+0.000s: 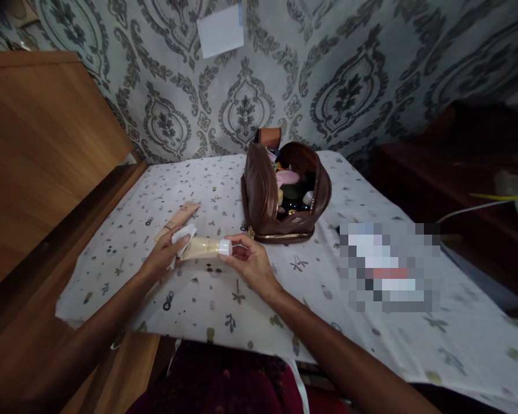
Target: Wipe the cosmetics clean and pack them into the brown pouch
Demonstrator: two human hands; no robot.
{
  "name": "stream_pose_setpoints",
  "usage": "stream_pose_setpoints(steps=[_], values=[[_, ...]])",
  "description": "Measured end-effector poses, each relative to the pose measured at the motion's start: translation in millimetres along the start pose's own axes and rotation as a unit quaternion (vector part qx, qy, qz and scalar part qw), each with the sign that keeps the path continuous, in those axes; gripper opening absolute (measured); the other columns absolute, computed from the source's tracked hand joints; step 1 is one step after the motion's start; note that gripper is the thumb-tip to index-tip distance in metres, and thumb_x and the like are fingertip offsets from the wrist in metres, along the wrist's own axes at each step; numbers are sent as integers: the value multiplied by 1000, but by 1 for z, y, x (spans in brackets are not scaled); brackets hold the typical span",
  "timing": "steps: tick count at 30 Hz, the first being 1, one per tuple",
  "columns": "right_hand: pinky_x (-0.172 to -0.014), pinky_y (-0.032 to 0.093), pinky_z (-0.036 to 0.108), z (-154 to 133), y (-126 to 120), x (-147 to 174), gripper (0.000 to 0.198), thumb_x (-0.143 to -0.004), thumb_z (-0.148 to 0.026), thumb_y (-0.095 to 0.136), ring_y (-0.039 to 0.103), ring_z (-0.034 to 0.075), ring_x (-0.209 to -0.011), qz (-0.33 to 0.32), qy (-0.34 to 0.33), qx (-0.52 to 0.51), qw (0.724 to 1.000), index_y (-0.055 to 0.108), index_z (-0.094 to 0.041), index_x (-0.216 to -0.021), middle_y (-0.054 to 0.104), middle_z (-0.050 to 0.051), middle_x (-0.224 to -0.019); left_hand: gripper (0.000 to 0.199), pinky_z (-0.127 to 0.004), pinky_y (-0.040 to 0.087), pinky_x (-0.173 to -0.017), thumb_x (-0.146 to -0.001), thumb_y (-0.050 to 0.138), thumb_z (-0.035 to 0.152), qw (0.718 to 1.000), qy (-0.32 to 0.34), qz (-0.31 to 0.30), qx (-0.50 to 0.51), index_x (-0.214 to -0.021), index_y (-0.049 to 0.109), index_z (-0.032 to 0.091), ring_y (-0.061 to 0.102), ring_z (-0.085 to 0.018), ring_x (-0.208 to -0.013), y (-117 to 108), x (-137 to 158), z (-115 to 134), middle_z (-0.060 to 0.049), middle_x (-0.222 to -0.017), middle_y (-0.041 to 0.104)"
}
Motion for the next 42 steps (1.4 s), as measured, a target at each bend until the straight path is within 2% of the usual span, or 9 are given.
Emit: stream_pose_setpoints(steps=[4, 10, 16, 21, 24, 29, 36, 39, 42], values=[[-72, 54, 30, 1, -3, 0, 46, -61, -38, 86, 66, 15, -78, 18, -8, -7, 1000, 62, -22, -97, 69, 2, -97, 54, -19, 41, -44, -63, 82, 45, 997, -38, 6, 61, -109, 64, 21, 57, -13, -60, -6, -1, 2, -1, -81, 66], [-69, 55, 32, 6, -4, -1, 46, -63, -40, 84, 68, 18, -74, 16, 27, -11, 999, 53, -23, -92, 69, 2, -84, 55, -18, 42, -46, -62, 83, 31, 988, -57, 15, 145, -114, 68, 22, 54, -8, -55, -10, 5, 6, -1, -82, 69], [-54, 52, 27, 5, 11, 4, 48, -68, -43, 80, 65, 14, -60, -52, 37, 15, 998, 54, -23, -103, 63, -1, -82, 43, -20, 43, -48, -72, 76, 44, 983, 14, 50, 176, -104, 71, 15, 55, -10, -56, 6, 5, 22, -6, -87, 72], [-52, 48, 23, 0, 28, 13, 40, -78, -50, 72, 63, 12, -57, -147, 54, 12, 988, 55, -21, -99, 64, -3, -74, 53, -21, 43, -48, -79, 67, 55, 987, 32, 78, 137, -118, 64, 20, 65, -20, -82, 28, 0, 25, -9, -107, 70], [-50, 46, 22, -1, 30, 14, 43, -78, -55, 71, 65, 13, -57, -152, 67, -43, 985, 51, -21, -94, 67, -1, -74, 56, -23, 46, -53, -83, 64, 56, 994, 34, 66, 81, -128, 57, 23, 64, -19, -80, 42, 2, 21, -7, -111, 67], [-53, 45, 20, 3, 27, 11, 42, -77, -52, 74, 66, 11, -62, -130, 90, -148, 976, 51, -20, -93, 70, 2, -85, 52, -28, 51, -71, -81, 67, 54, 994, 93, 59, 23, -120, 61, 21, 62, -23, -89, 53, 11, 28, -6, -101, 68], [-51, 44, 20, 2, 29, 13, 44, -75, -49, 76, 59, 9, -56, -156, 148, -221, 951, 56, -19, -100, 71, 5, -84, 52, -25, 46, -53, -75, 65, 66, 978, -17, 37, 203, -88, 65, 15, 58, -15, -61, 63, -4, 22, -2, -72, 64], [-51, 44, 21, -1, 28, 13, 49, -73, -51, 78, 57, 9, -56, -163, 157, -223, 948, 57, -19, -103, 71, 5, -85, 54, -24, 46, -52, -75, 64, 67, 971, -17, 28, 235, -89, 66, 15, 59, -14, -59, 69, -7, 24, -3, -75, 66], [-52, 44, 22, -1, 23, 8, 49, -71, -53, 77, 57, 10, -57, -133, 129, -196, 963, 55, -21, -100, 68, 3, -81, 60, -26, 49, -55, -76, 61, 70, 980, 5, -5, 199, -94, 67, 13, 64, -19, -68, 81, 2, 23, -7, -81, 69]])
Point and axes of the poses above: each hand's wrist, its own x-axis away from the middle knuckle, its own y-axis out of the palm, z = x × y, the point moved 7 cm from there along -x, towards the middle knuckle
